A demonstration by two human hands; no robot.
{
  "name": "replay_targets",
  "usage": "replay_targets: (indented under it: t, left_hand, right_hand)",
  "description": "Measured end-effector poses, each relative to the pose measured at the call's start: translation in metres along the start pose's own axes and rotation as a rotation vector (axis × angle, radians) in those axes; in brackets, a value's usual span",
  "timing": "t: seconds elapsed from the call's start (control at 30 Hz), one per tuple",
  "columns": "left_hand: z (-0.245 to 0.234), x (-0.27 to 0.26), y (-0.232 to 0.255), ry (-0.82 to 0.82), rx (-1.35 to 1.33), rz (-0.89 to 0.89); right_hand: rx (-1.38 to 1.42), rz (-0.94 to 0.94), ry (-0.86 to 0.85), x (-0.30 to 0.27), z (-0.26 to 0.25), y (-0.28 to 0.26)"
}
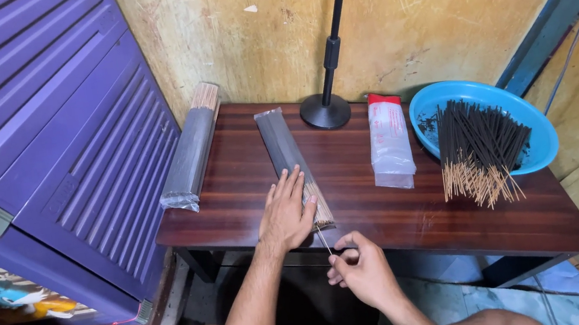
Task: The person packs bundles of incense sticks into long plastic sleeves using a wire guide to pull them through.
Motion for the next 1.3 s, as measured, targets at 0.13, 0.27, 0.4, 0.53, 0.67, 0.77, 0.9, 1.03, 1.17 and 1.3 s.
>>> replay_targets:
  t: [0.13, 0.27, 0.4, 0.53, 0.67, 0.77, 0.9, 1.03, 1.17, 1.3]
  left_hand:
    - [-0.006, 0.0, 0.003, 0.038, -0.005, 0.01]
    - [-0.007, 0.0, 0.002, 0.025, -0.015, -0.003]
    - [-0.008, 0.0, 0.004, 0.015, -0.019, -0.009]
    - [-0.006, -0.001, 0.002, -0.001, -0.007, -0.023]
    - [-0.01, 0.0, 0.004, 0.024, -0.02, -0.018]
    - [-0.01, 0.0, 0.003, 0.035, -0.024, -0.021]
    - [-0.006, 0.0, 0.0, 0.028, -0.008, -0.011]
    - [-0.009, -0.001, 0.003, 0.025, -0.013, -0.016]
    - [-0.009, -0.001, 0.0, 0.017, 0.016, 0.024]
    - [-0.011, -0.003, 0.001, 0.005, 0.036, 0.056]
  right_hand:
    - [-0.007, -0.015, -0.007, 0.017, 0.013, -0.014]
    - [0.027, -0.024, 0.002, 0.034, 0.025, -0.022]
    - [-0.047, -0.036, 0.036, 0.019, 0.019, -0.033]
    - [-0.057, -0.074, 0.039, 0.018, 0.014, -0.018]
    - [-0.067, -0.237, 0.053, 0.027, 0.016, -0.03]
    - [-0.157, -0.328, 0.034, 0.02, 0.016, -0.042]
    - [-0.227, -0.388, -0.057, 0.013, 0.012, -0.047]
    - [-0.462, -0.609, 0.074, 0.022, 0.005, -0.047]
    - [-0.478, -0.815, 0.201, 0.044, 0.005, -0.038]
    - [-0.371, -0.782, 0.177, 0.058, 0.006, -0.03]
Point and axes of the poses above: each hand's wrist, its own x-axis towards the middle knuckle, its own z-axis out of the palm, y = z × x, the point moved 6 cm from there along x, towards the middle knuckle, and after that the axes turned 10 degrees about y, right-handed, at the moved point
